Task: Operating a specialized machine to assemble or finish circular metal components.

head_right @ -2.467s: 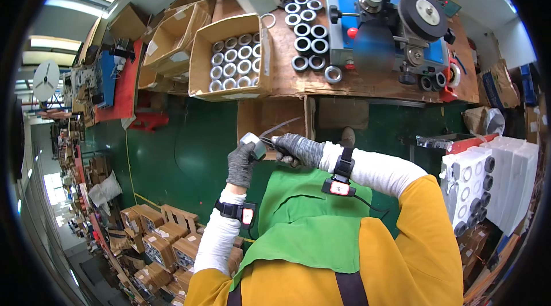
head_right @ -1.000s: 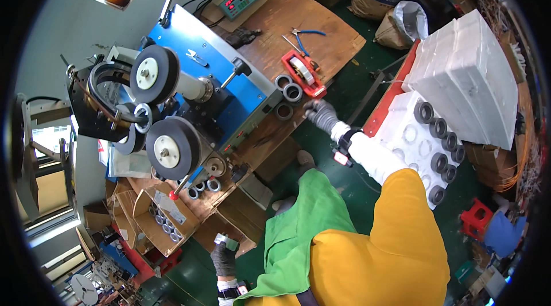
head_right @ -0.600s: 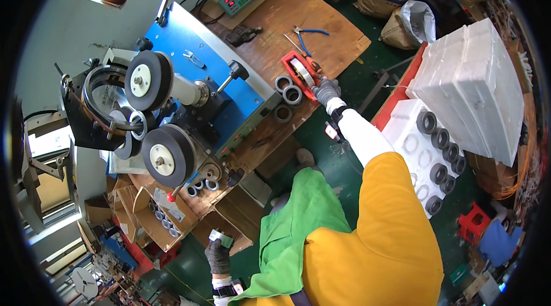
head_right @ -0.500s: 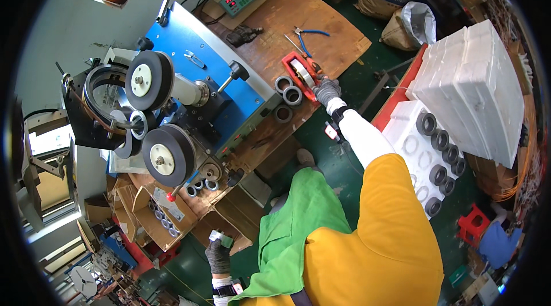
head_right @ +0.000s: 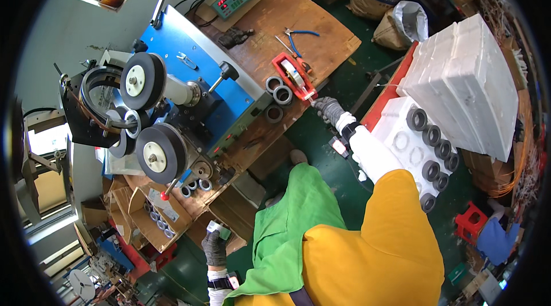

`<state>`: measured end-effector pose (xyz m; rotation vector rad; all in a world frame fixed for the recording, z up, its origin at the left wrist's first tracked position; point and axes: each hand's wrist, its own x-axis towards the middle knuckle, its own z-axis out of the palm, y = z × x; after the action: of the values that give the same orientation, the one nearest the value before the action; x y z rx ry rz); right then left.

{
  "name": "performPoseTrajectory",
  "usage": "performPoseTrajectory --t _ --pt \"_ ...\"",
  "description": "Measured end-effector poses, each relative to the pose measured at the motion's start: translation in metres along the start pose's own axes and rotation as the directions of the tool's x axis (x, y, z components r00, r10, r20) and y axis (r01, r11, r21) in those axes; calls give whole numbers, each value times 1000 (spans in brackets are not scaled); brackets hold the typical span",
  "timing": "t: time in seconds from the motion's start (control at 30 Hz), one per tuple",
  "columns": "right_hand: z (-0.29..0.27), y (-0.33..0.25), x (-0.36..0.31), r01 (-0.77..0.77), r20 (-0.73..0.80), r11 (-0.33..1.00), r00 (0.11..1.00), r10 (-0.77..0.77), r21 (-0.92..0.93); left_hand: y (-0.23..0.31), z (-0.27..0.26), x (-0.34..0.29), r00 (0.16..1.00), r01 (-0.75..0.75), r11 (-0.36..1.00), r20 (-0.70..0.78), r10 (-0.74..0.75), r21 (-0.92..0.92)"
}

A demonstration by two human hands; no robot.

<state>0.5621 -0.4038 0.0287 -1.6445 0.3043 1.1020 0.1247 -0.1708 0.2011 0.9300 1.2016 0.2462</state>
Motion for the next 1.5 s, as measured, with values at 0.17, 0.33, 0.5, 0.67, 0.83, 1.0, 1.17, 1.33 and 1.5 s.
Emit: performPoseTrajectory --t 0.17,0.33,0.5,0.67,0.83,1.0,1.17,1.33,1.5 --pt "-5 15 25 -39 38 995 999 36 87 1 2 -4 1000 -16 999 -22 15 -48" --pt "5 -2 38 -203 -143 918 976 163 -342 -3 0 -6 999 -6 999 -43 5 -32" --pt "7 0 45 -152 -160 948 981 110 -279 -5 -2 -8 999 -9 996 -51 14 86" --pt "3 6 40 -151 -130 934 985 114 -325 -3 1 -12 998 14 1000 -60 -14 7" --pt "-2 21 36 278 -103 779 911 -399 -562 -3 4 -15 998 36 999 -42 -36 8" --pt "-50 124 110 20 -159 398 898 -410 -917 3 9 -5 999 17 994 30 -20 111" --pt "42 53 -28 41 143 888 989 28 -458 4 5 4 998 20 978 58 -32 205" --pt "109 -6 -128 450 687 835 716 -126 -317 21 45 31 977 -87 894 213 -9 438" --pt "179 -57 -220 789 889 573 406 -212 -224 32 59 25 914 -289 856 390 113 429"
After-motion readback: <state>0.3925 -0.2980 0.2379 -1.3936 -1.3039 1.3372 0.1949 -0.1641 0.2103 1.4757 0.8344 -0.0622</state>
